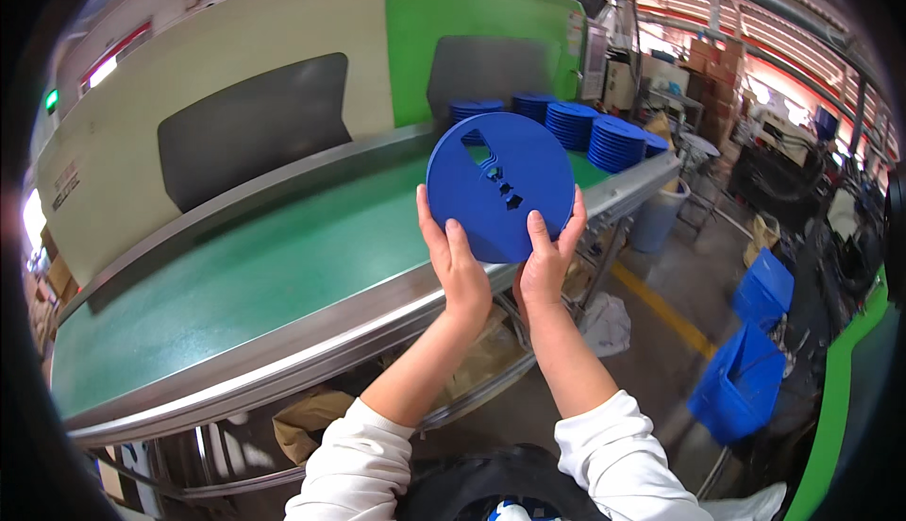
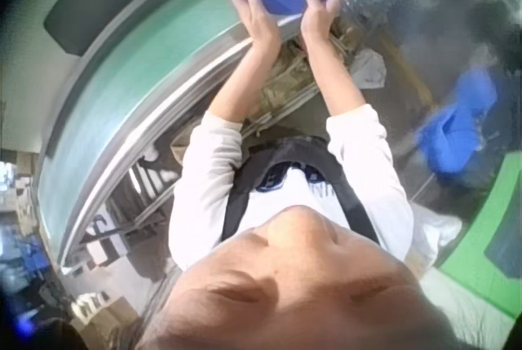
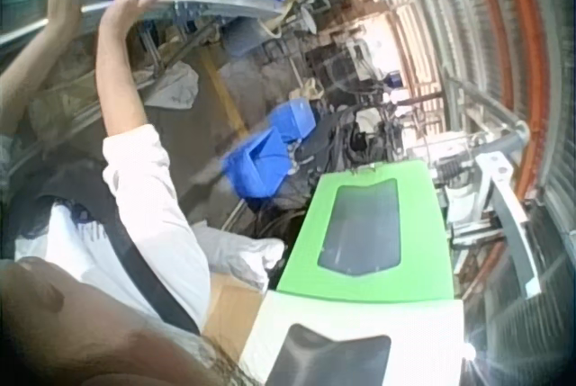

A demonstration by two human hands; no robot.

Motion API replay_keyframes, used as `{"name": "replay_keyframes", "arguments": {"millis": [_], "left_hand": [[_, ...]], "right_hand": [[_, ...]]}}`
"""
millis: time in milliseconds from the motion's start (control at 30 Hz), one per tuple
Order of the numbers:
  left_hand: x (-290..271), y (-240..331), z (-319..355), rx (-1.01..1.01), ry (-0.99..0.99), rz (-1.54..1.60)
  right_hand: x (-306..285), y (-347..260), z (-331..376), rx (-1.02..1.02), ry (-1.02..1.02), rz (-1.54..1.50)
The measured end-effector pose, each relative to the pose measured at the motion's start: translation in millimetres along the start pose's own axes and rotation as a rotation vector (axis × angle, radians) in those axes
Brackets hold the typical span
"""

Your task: The person repeatedly picks stacks of blue circular plastic parts from a green conveyor belt, briefly separates the top piece to view the underside, and places the stack into a cardboard box. The process continues with multiple stacks being moved from the belt to the box.

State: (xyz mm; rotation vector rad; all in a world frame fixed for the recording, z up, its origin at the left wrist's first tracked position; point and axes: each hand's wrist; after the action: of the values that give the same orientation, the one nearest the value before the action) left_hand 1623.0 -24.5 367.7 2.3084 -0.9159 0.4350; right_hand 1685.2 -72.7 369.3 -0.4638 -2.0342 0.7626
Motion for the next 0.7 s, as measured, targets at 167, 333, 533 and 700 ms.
{"name": "replay_keyframes", "arguments": {"millis": [167,333,533,700], "left_hand": [[-33.9,39.9,33.9,-0.41,0.072,0.447],[-76.6,38.3,61.5,-1.08,-0.434,0.587],[-83.7,65.7,145.7,-1.311,-0.266,0.692],[-65.0,113.8,185.2,-1.316,-0.068,0.66]], "right_hand": [[-58.2,-55.8,47.0,0.105,-0.015,0.101],[-95.8,-120.6,113.0,0.177,-0.096,0.551],[-118.9,-150.7,180.8,0.114,0.088,0.94],[-140.3,-147.7,251.8,-0.047,0.474,0.967]]}}
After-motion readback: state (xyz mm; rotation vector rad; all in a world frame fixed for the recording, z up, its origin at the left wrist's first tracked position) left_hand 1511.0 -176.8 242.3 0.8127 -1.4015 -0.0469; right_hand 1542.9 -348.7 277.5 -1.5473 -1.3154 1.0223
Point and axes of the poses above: each hand's wrist, its own z-axis away from the middle knuckle, its own x-axis out of the palm, y = z × x, and after that the axes turned 14 degrees about x, right-handed
